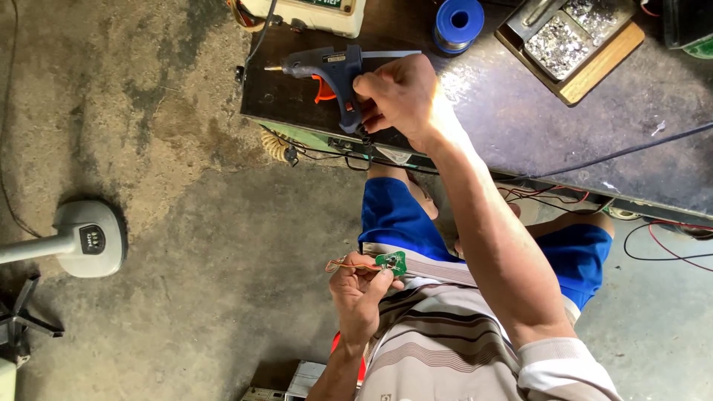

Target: The person holds a small green circuit board with attached wires, manipulates it with their fingers, and uses a metal file to scrape the surface of the board. They then use a soldering iron to work on the board's contacts.

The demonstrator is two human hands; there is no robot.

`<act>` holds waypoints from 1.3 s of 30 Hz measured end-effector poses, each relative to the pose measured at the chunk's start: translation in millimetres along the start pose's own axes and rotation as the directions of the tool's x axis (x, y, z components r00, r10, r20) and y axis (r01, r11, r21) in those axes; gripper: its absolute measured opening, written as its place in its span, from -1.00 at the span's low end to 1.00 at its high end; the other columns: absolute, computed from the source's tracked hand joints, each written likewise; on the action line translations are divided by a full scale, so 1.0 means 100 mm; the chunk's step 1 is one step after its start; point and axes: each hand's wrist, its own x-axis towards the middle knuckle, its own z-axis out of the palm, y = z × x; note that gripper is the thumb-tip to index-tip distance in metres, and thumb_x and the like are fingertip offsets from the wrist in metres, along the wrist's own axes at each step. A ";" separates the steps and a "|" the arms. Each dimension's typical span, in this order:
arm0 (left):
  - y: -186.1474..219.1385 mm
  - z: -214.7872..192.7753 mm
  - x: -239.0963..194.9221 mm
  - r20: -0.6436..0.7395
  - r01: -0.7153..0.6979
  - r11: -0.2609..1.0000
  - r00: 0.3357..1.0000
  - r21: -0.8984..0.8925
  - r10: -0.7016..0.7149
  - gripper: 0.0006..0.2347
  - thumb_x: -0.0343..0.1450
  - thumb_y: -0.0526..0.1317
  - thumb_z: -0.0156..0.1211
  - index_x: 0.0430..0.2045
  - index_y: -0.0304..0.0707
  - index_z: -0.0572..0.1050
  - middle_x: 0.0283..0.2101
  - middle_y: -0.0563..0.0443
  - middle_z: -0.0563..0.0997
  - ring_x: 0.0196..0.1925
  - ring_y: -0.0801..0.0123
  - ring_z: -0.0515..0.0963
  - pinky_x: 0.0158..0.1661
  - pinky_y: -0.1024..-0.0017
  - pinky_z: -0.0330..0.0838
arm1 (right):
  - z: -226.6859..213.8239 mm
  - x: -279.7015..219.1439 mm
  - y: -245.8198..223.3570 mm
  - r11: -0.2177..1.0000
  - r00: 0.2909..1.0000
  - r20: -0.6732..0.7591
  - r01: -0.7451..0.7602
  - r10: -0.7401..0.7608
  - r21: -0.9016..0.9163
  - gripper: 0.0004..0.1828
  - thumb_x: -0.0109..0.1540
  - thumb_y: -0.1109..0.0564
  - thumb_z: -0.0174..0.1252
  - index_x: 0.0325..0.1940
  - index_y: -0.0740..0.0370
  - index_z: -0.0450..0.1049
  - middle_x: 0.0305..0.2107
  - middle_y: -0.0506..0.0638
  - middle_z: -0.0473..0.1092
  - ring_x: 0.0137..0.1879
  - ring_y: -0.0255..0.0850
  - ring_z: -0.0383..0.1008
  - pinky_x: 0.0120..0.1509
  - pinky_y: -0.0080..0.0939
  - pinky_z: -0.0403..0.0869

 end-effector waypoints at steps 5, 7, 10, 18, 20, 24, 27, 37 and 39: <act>0.07 0.00 0.08 -0.067 0.024 0.998 0.998 0.053 -0.020 -0.87 0.34 -0.38 0.25 -0.49 -0.23 0.38 -0.61 -0.08 0.58 -0.59 0.19 0.73 -0.45 0.35 0.64 | -0.13 -0.20 0.32 0.820 0.867 -0.032 0.458 -0.498 -0.344 -0.66 0.30 0.01 0.09 -0.20 0.31 0.66 -0.41 0.10 0.55 -0.44 -0.27 0.52 -0.42 -0.36 0.50; 0.10 0.05 0.15 -0.108 0.052 0.997 0.993 0.048 -0.046 -0.87 0.33 -0.38 0.27 -0.50 -0.23 0.39 -0.60 -0.08 0.58 -0.59 0.19 0.74 -0.46 0.34 0.66 | -0.25 -0.39 0.37 0.793 0.886 -0.058 0.382 -0.461 -0.474 -0.61 0.32 -0.06 0.07 -0.09 0.26 0.64 -0.23 0.10 0.52 -0.27 -0.25 0.55 -0.29 -0.32 0.53; 0.09 0.16 0.14 -0.079 -0.005 0.999 0.997 -0.047 0.001 -0.86 0.31 -0.48 0.27 -0.52 -0.30 0.41 -0.47 -0.14 0.57 -0.59 0.14 0.71 -0.44 0.42 0.62 | -0.55 -0.88 0.68 0.560 0.651 -0.013 0.643 -0.759 -0.522 -0.90 0.43 0.43 0.19 -0.16 0.41 0.58 -0.24 0.14 0.54 -0.08 -0.10 0.54 0.12 -0.15 0.47; -0.12 0.85 0.21 0.211 -0.409 0.912 0.895 0.033 0.394 -0.85 0.26 -0.56 0.44 -0.41 -0.51 0.58 -0.32 -0.34 0.65 -0.33 0.04 0.75 -0.34 0.29 0.69 | -1.48 -2.12 1.93 0.911 0.879 -0.242 0.389 -0.411 -0.135 -0.92 0.24 0.35 0.30 -0.19 0.37 0.66 -0.46 0.16 0.49 -0.36 -0.24 0.43 -0.22 -0.18 0.48; -0.18 0.94 0.27 0.303 -0.524 0.844 0.828 0.118 0.472 -0.86 0.24 -0.53 0.47 -0.45 -0.43 0.61 -0.31 -0.29 0.68 -0.32 0.07 0.76 -0.32 0.33 0.68 | -1.58 -2.30 2.05 0.927 0.881 -0.287 0.362 -0.375 -0.100 -0.92 0.24 0.34 0.29 -0.21 0.37 0.67 -0.46 0.15 0.50 -0.36 -0.24 0.44 -0.22 -0.18 0.48; -0.36 1.06 0.24 0.449 -0.724 0.673 0.657 0.151 0.606 -0.90 0.24 -0.49 0.45 -0.46 -0.39 0.68 -0.26 -0.35 0.71 -0.29 0.01 0.78 -0.23 0.31 0.70 | -1.68 -2.52 2.24 0.940 0.885 -0.320 0.335 -0.339 -0.068 -0.90 0.20 0.33 0.33 -0.21 0.37 0.68 -0.48 0.13 0.50 -0.37 -0.20 0.48 -0.22 -0.19 0.50; -0.38 1.26 0.19 0.516 -0.859 0.493 0.486 0.136 0.705 -0.88 0.22 -0.58 0.36 -0.47 -0.48 0.67 -0.28 -0.41 0.69 -0.33 0.01 0.76 -0.26 0.34 0.75 | -1.71 -2.58 2.06 0.922 0.874 -0.348 0.383 -0.340 0.060 -0.92 0.24 0.35 0.29 -0.21 0.42 0.65 -0.52 0.14 0.45 -0.42 -0.20 0.41 -0.31 -0.26 0.48; -0.59 1.37 0.12 0.595 -0.963 0.236 0.267 0.132 0.758 -0.86 0.21 -0.54 0.44 -0.48 -0.35 0.66 -0.27 -0.31 0.69 -0.35 -0.06 0.76 -0.29 0.25 0.80 | -1.63 -2.70 2.29 0.878 0.913 -0.393 0.274 -0.110 0.393 -0.83 0.26 0.27 0.26 -0.20 0.51 0.61 -0.57 0.15 0.44 -0.46 -0.28 0.49 -0.40 -0.38 0.53; -0.58 1.37 0.14 0.614 -0.970 0.231 0.232 0.082 0.754 -0.92 0.27 -0.51 0.38 -0.49 -0.39 0.66 -0.26 -0.34 0.68 -0.37 -0.09 0.75 -0.31 0.21 0.78 | -1.61 -2.68 2.27 0.886 0.920 -0.391 0.203 -0.026 0.416 -0.86 0.22 0.31 0.30 -0.20 0.51 0.61 -0.58 0.13 0.43 -0.47 -0.29 0.46 -0.41 -0.39 0.52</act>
